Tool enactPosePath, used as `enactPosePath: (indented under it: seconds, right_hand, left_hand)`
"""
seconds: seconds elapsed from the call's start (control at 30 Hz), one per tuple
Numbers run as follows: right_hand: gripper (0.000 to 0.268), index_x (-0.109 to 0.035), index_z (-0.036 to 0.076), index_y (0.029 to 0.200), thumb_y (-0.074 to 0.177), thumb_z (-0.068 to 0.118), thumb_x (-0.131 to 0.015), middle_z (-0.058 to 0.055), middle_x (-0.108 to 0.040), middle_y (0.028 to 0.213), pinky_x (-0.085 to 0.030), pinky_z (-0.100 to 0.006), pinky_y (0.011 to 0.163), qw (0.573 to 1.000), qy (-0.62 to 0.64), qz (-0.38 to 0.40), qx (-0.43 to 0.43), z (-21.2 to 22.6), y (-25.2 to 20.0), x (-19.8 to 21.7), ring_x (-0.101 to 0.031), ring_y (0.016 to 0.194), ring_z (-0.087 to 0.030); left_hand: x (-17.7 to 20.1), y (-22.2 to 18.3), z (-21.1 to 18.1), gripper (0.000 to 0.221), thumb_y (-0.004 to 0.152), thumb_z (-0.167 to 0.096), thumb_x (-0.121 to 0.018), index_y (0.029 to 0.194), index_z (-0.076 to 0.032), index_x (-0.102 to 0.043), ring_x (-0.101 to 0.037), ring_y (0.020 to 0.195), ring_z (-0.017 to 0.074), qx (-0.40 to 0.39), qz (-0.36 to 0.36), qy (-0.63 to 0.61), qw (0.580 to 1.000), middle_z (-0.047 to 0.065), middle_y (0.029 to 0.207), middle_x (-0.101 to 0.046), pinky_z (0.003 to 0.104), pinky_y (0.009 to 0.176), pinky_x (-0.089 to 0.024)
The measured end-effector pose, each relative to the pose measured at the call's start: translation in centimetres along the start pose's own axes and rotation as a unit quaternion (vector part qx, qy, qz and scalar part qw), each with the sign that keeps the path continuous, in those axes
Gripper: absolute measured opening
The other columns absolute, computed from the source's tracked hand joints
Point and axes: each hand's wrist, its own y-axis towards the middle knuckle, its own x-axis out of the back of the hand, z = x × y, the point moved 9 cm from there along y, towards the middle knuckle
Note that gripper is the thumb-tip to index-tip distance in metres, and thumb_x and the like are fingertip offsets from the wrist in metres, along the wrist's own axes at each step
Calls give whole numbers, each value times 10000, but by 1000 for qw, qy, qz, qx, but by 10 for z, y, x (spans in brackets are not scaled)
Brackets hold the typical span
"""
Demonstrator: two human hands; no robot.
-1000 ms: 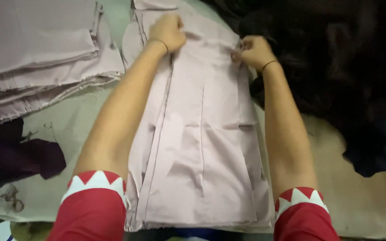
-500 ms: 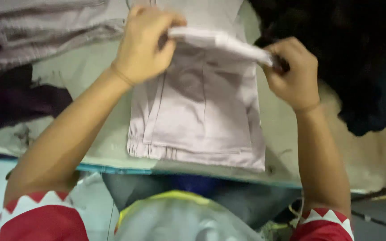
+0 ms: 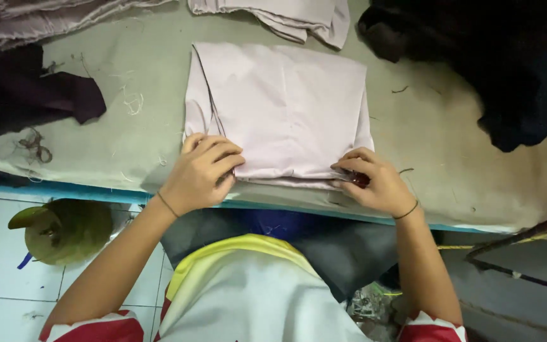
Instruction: Trimming loose threads from the waistband and seams of trousers using small scissors, then folding and stacking the finished items.
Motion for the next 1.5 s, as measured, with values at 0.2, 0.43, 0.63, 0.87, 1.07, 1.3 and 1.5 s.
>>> enactPosePath:
  seconds: [0.2,0.43,0.63,0.87,1.07,1.3,1.5]
  right_hand:
    - [285,-729,19,1208,952,138,-769,-234,-686,1049,-553,-502,762,986,21,-112,-118,-73,-15,40,-683,861,-438]
    - [437,-669,-15,1203,963,331,-784,-193,-654,780,-489,-457,652,944,-51,-117,-304,-151,-15,41,-669,767,-341]
    - [295,-685,-37,1087,987,237,-728,-239,-699,879,-575,-483,657,918,-234,-151,-284,-189,-12,53,-725,826,-417]
    - [761,-589,-108,1360,990,543,-722,-378,-585,1200,-509,-642,886,879,-307,-177,-319,-77,-24,39,-617,1111,-567]
    - [912,-567,-139,1293,862,648,-733,-390,-660,1157,-513,-615,930,910,-102,-67,-397,-28,-10,1,-637,1125,-554]
    - [537,-652,-122,998,847,370,-807,-318,-666,831,-557,-524,697,937,-93,-64,-329,-72,9,-39,-710,905,-500]
    - [310,-656,-43,1028,838,121,-837,-174,-617,637,-470,-376,328,917,200,-166,-303,-43,24,3,-595,443,-256]
  left_hand:
    - [12,-6,20,592,868,-539,-720,1336,-187,-633,-517,1295,311,125,85,52,987,74,1371,-603,532,1020,-342]
    - [23,-13,109,641,1028,-527,-626,1344,26,-555,-683,1056,465,388,121,45,913,249,1093,-667,593,871,-503]
    - [22,-1,82,859,928,-728,-525,1268,57,-602,-666,1128,528,491,322,-9,810,362,1154,-685,590,920,-517]
    - [27,-2,62,914,850,-652,-673,1372,72,-475,-618,1201,552,524,294,-90,794,411,1227,-637,602,995,-495]
    - [12,-14,63,776,844,-617,-697,1233,37,-544,-641,1171,529,510,276,-87,810,385,1178,-666,588,987,-504]
    - [-19,-31,70,529,844,-383,-690,1237,-75,-514,-691,1080,478,502,213,-53,837,264,1090,-707,567,902,-543]
    - [22,-7,66,677,695,-232,-830,1316,-85,-607,-656,1217,419,520,29,-337,784,226,1215,-723,497,999,-529]
